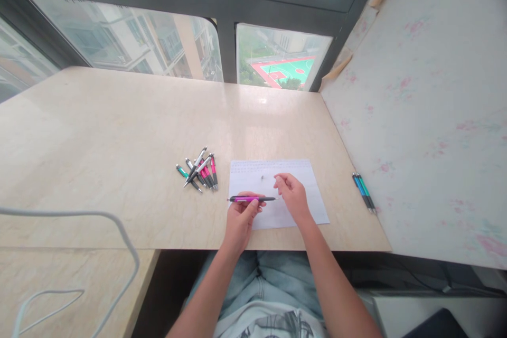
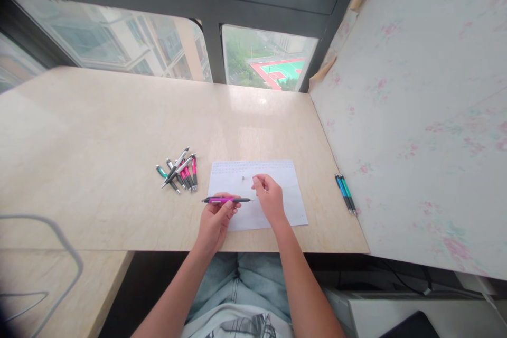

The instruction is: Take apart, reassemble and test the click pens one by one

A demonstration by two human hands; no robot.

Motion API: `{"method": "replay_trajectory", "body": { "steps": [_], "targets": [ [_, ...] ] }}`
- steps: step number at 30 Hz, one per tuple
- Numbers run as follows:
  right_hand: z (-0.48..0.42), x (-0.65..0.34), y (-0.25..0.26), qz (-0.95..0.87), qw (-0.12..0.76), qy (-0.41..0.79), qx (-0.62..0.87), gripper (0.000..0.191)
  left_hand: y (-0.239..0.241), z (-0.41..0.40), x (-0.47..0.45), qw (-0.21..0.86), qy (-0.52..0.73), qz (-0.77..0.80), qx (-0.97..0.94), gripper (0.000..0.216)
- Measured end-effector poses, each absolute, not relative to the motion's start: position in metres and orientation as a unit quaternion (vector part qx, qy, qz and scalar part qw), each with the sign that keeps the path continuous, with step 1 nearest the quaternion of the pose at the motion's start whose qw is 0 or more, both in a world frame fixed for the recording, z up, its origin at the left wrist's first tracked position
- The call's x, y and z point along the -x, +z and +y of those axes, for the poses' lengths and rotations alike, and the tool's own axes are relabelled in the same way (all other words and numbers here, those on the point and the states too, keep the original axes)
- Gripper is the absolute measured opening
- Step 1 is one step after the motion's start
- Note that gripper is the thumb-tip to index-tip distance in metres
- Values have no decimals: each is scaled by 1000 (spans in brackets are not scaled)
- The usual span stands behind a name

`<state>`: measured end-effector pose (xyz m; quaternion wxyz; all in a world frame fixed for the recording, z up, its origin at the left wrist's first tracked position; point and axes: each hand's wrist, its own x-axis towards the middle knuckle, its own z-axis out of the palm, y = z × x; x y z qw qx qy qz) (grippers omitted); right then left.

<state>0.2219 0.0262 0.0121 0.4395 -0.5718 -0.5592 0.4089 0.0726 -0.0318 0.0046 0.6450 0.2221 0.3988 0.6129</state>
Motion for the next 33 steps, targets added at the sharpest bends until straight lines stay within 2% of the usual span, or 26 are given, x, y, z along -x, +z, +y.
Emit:
{"method": "replay_trajectory", "body": {
  "steps": [2, 5, 9, 16, 19, 22, 27, 33],
  "targets": [
    [12, -223, 15, -504, 455, 498, 539, 40, 5, -32, -73, 639, 607, 405, -242, 21],
    [-4, -221, 16, -497, 439, 549, 508, 34, 6, -33, -74, 628, 602, 416, -263, 20],
    [-10, -221, 14, -493, 451, 520, 531, 25, 6, -32, -72, 633, 608, 414, -242, 20],
    [-11, -248, 12, -489, 472, 470, 563, 26, 4, -31, -71, 639, 623, 402, -205, 20],
    [-9, -260, 8, -491, 470, 410, 608, 26, 4, -31, -71, 642, 625, 396, -199, 20],
    [-1, -260, 2, -540, 433, 321, 647, 22, 5, -31, -72, 646, 621, 398, -194, 21],
    [24, -232, -6, -662, 387, 208, 607, 16, 5, -30, -72, 645, 617, 404, -199, 23],
    [47, -204, -13, -683, 342, 106, 637, 21, 4, -31, -71, 651, 616, 398, -196, 24]
  ]
}}
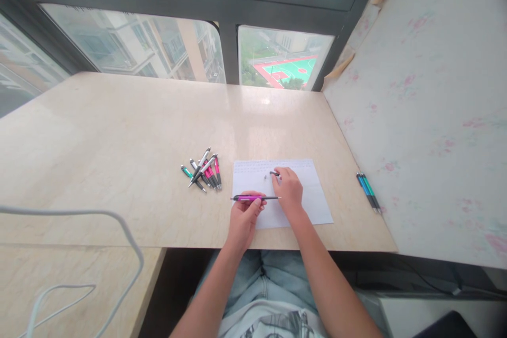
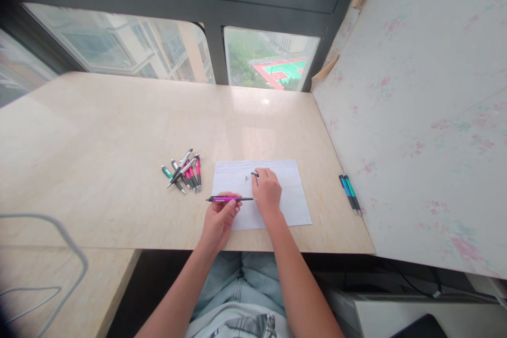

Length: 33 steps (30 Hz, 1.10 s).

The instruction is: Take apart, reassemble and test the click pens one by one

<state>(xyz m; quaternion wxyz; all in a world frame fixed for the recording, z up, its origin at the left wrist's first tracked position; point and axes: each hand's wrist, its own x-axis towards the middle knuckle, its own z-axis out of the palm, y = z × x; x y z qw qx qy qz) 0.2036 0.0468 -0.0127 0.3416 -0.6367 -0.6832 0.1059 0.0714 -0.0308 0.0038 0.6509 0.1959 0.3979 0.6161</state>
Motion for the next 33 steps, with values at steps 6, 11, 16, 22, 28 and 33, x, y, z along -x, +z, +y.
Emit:
{"method": "replay_trajectory", "body": {
  "steps": [6, 11, 16, 22, 28, 33],
  "targets": [
    [36, -207, -11, -691, 313, 123, 640, 28, 2, -31, -71, 651, 617, 397, -195, 23],
    [16, -222, 4, -595, 417, 268, 633, 31, 2, -32, -72, 653, 615, 396, -197, 21],
    [-7, -226, 15, -506, 427, 514, 546, 41, 3, -32, -72, 653, 605, 399, -221, 19],
    [-19, -220, 19, -450, 445, 559, 536, 22, 5, -33, -72, 641, 602, 403, -253, 19],
    [-21, -217, 19, -320, 533, 607, 495, 21, 5, -34, -72, 628, 619, 396, -256, 17],
    [-24, -213, 21, -325, 516, 610, 507, 25, 3, -35, -72, 613, 632, 406, -246, 18]
  ]
}}
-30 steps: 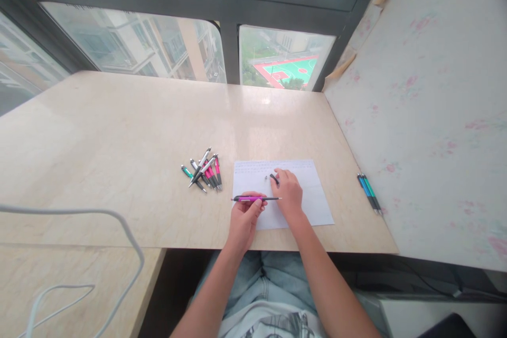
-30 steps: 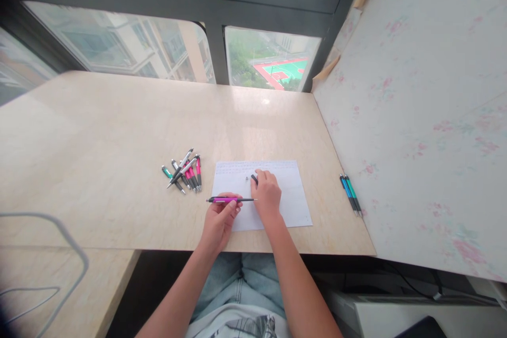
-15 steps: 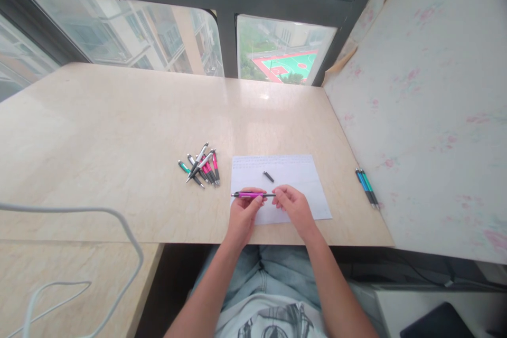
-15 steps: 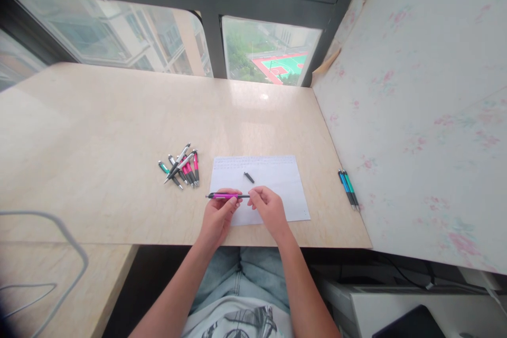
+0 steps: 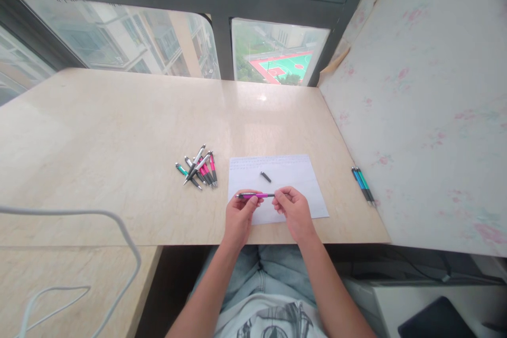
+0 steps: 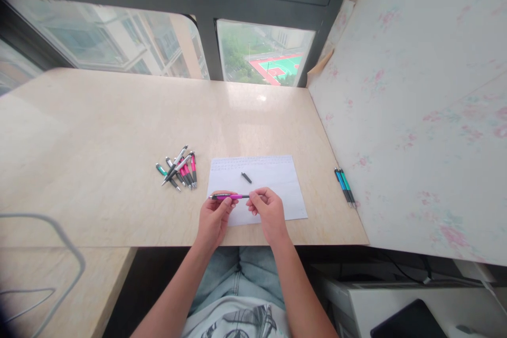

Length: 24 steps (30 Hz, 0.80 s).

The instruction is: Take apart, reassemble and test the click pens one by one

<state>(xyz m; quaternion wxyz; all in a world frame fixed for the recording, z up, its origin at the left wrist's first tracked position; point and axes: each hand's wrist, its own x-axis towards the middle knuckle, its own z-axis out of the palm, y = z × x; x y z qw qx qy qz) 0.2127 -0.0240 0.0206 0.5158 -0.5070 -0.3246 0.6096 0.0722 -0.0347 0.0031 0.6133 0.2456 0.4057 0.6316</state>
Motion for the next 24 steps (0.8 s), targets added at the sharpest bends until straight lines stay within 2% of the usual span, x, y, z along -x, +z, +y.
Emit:
{"method": "replay_trajectory", "body": {
  "steps": [5, 9, 12, 14, 18, 21, 24],
  "targets": [
    [-30, -212, 26, -480, 496, 507, 516, 18, 2, -37, -74, 589, 669, 417, -178, 21],
    [-32, -218, 30, -599, 494, 394, 491, 12, 11, -39, -76, 613, 663, 415, -110, 24],
    [-32, -222, 31, -636, 494, 359, 472, 11, 21, -39, -79, 639, 643, 414, -86, 24],
    [-33, -219, 31, -593, 523, 384, 476, 11, 28, -40, -82, 644, 637, 414, -87, 22],
    [-33, -202, 32, -343, 602, 521, 498, 21, 31, -43, -88, 620, 645, 416, -165, 17],
    [-34, -190, 31, -227, 585, 623, 467, 34, 26, -46, -87, 573, 634, 445, -267, 16],
    [-35, -186, 29, -205, 565, 639, 480, 43, 22, -48, -82, 519, 614, 471, -363, 15]
  ]
}}
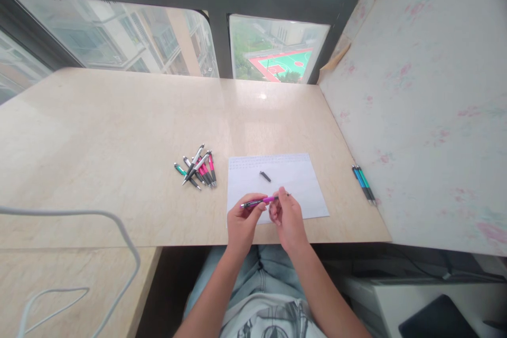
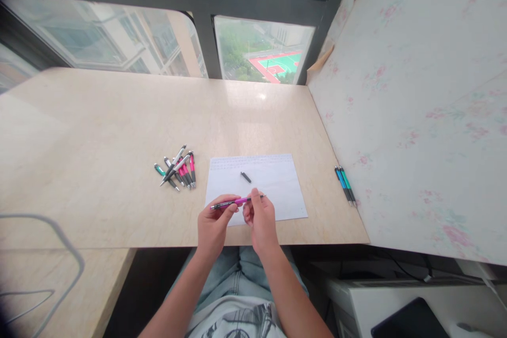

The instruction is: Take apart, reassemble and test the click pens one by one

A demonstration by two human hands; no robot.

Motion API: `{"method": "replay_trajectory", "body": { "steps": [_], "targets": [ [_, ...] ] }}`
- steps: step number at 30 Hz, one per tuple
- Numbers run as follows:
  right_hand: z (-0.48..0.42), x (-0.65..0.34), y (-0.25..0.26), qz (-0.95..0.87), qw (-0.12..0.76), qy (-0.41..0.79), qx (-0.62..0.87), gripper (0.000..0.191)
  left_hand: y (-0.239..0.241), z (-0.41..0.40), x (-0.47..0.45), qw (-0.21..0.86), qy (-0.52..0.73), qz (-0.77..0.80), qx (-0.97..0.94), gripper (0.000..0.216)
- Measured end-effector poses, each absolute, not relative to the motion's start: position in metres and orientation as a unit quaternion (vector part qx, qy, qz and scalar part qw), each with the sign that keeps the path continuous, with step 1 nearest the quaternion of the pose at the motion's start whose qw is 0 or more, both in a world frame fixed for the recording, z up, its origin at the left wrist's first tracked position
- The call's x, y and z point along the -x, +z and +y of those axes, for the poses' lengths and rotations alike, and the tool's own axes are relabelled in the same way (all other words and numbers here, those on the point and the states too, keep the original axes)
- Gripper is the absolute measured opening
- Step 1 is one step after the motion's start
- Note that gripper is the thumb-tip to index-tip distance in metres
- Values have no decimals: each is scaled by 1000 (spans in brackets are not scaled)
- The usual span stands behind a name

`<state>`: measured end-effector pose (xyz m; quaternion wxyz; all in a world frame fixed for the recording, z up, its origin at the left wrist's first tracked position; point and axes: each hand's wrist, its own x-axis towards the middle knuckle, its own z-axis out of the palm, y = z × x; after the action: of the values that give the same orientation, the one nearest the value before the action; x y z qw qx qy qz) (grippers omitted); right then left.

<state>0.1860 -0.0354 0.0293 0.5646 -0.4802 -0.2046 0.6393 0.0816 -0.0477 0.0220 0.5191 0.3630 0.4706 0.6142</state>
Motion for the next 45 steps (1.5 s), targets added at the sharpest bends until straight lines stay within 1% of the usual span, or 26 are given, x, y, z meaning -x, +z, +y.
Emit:
{"method": "replay_trajectory", "body": {
  "steps": [5, 10, 14, 19, 23, 26, 29, 33, 39, 43, 45],
  "targets": [
    [-36, -190, 28, -229, 517, 654, 502, 57, 22, -48, -74, 473, 593, 464, -458, 15],
    [-34, -196, 28, -249, 494, 678, 484, 62, 29, -49, -72, 512, 564, 442, -473, 15],
    [-33, -197, 28, -268, 474, 692, 473, 60, 30, -51, -73, 556, 560, 451, -418, 15],
    [-35, -186, 26, -291, 525, 616, 510, 59, 21, -51, -89, 569, 626, 454, -281, 20],
    [-35, -181, 23, -352, 532, 538, 551, 56, 21, -49, -100, 608, 648, 437, -138, 23],
    [-33, -186, 22, -395, 511, 521, 558, 54, 25, -49, -100, 633, 639, 427, -97, 24],
    [-32, -192, 22, -406, 505, 537, 540, 51, 28, -48, -98, 639, 641, 415, -92, 25],
    [-31, -199, 22, -400, 512, 551, 523, 43, 26, -45, -95, 645, 638, 407, -105, 23],
    [-29, -210, 21, -427, 504, 549, 513, 25, 20, -42, -92, 646, 635, 411, -107, 23],
    [-28, -217, 23, -448, 498, 527, 523, 23, 17, -40, -88, 652, 626, 412, -117, 23],
    [-27, -221, 24, -463, 487, 511, 536, 25, 15, -40, -85, 656, 619, 411, -136, 23]
  ]
}}
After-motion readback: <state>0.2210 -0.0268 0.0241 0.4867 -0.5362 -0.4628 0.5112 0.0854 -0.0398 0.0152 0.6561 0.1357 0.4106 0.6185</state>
